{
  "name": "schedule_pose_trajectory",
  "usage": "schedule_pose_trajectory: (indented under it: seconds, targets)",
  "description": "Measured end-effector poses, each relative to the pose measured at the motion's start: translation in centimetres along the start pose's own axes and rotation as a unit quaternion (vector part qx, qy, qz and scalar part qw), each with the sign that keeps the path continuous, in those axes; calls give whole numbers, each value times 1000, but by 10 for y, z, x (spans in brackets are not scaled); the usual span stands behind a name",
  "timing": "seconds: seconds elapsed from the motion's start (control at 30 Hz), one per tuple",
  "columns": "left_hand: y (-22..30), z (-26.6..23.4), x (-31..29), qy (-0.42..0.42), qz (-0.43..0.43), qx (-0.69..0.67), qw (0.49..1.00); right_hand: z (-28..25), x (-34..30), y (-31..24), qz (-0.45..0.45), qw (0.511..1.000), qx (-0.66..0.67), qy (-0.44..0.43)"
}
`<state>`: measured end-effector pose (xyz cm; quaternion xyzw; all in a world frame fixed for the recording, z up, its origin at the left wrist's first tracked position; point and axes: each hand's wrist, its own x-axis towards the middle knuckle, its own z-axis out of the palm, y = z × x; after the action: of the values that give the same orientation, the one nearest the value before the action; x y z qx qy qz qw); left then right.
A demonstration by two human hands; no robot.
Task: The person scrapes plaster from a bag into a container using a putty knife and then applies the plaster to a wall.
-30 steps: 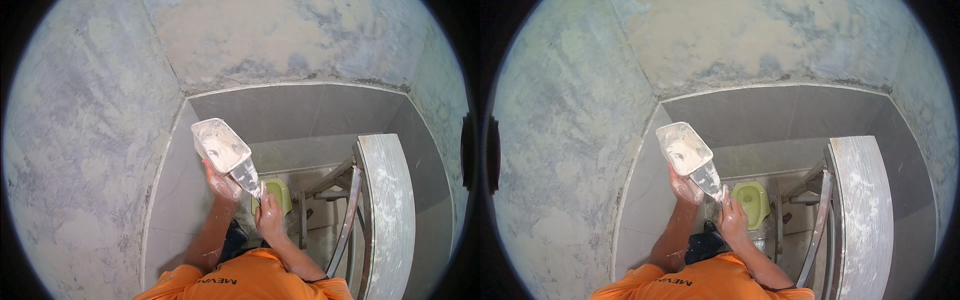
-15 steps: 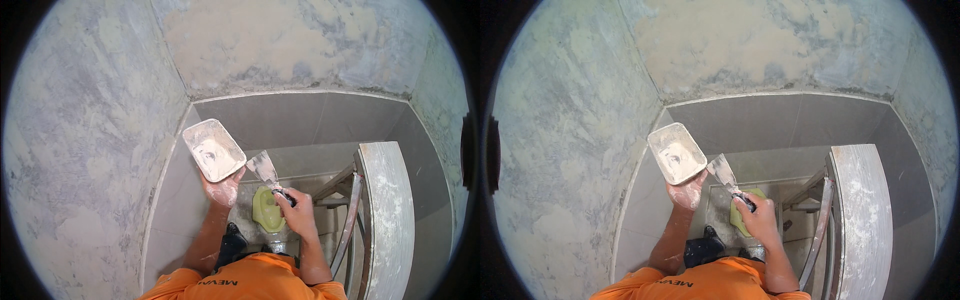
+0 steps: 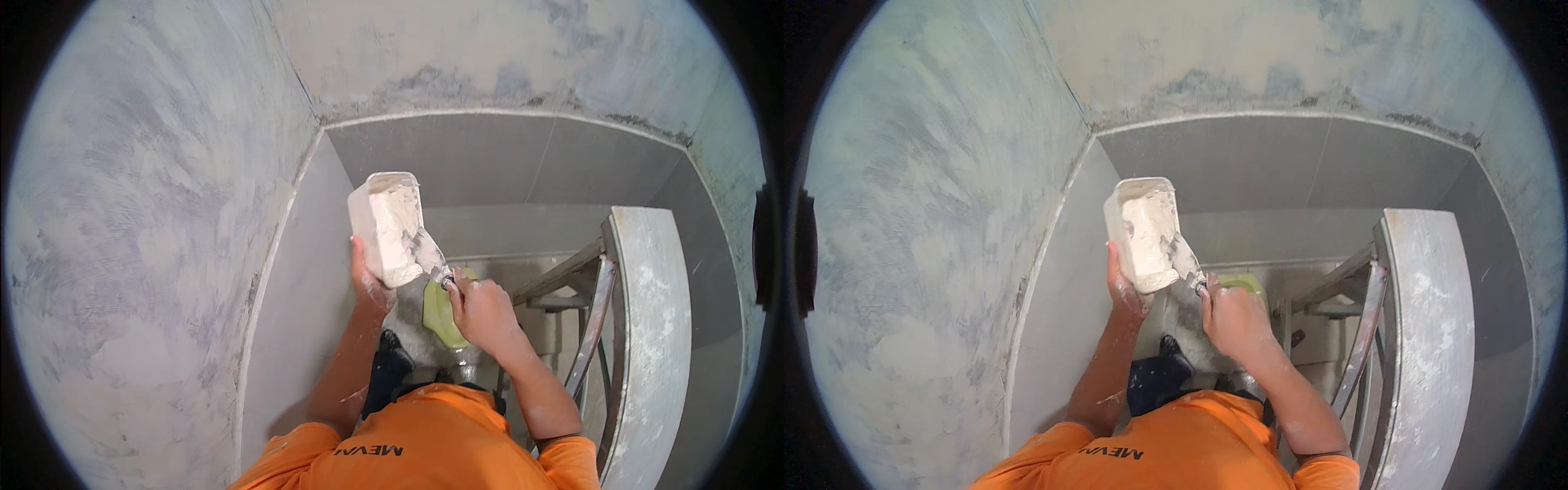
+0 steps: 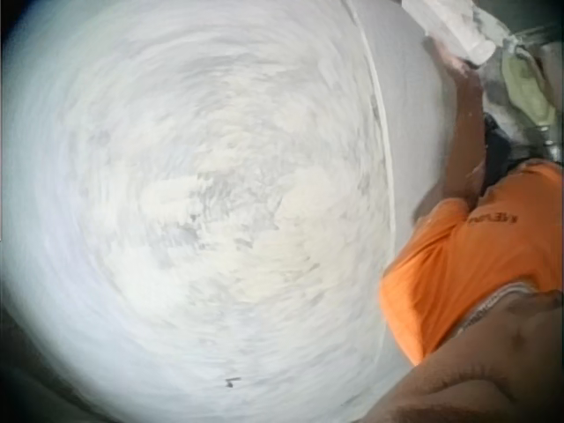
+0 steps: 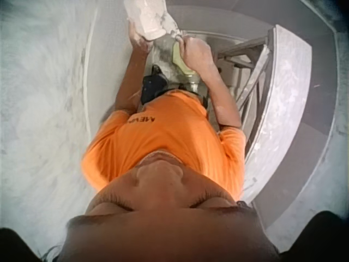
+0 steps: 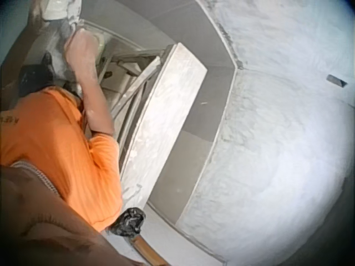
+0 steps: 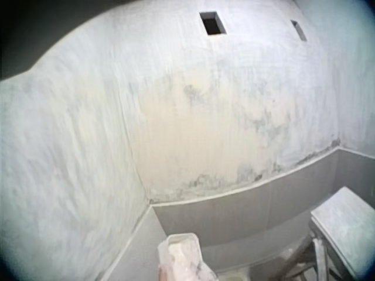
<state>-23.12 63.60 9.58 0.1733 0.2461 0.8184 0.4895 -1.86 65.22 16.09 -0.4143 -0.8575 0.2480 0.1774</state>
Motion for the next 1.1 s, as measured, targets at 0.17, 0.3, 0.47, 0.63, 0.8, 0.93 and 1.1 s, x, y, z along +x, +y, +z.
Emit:
schedule_pose_trajectory:
  seconds: [0.17, 0.3, 0.47, 0.63, 0.8, 0.93, 1.1]
  targets:
    - [-22, -26, 0, 92, -95, 38, 991, 48, -6, 8, 4, 984, 178, -1]
    - [-35, -37, -11, 38, -150, 69, 986, 44, -8, 14, 232, 861, 412, -186]
    - [-34, -45, -13, 43, -155, 44, 986, 37, -3, 18, 282, 718, 602, -206]
    - [-24, -41, -20, 3, -156, -26, 987, 1, 1, 2, 210, 797, 557, -100]
    - [-18, -47, -27, -63, -207, -83, 973, -11, 3, 3, -136, 961, 140, 197]
    - [-11, -37, -33, -81, -229, -128, 962, -25, -8, 9, -67, 998, -4, 13]
    - [-9, -46, -37, -75, -205, 20, 976, -56, 5, -11, -109, 986, -76, 97]
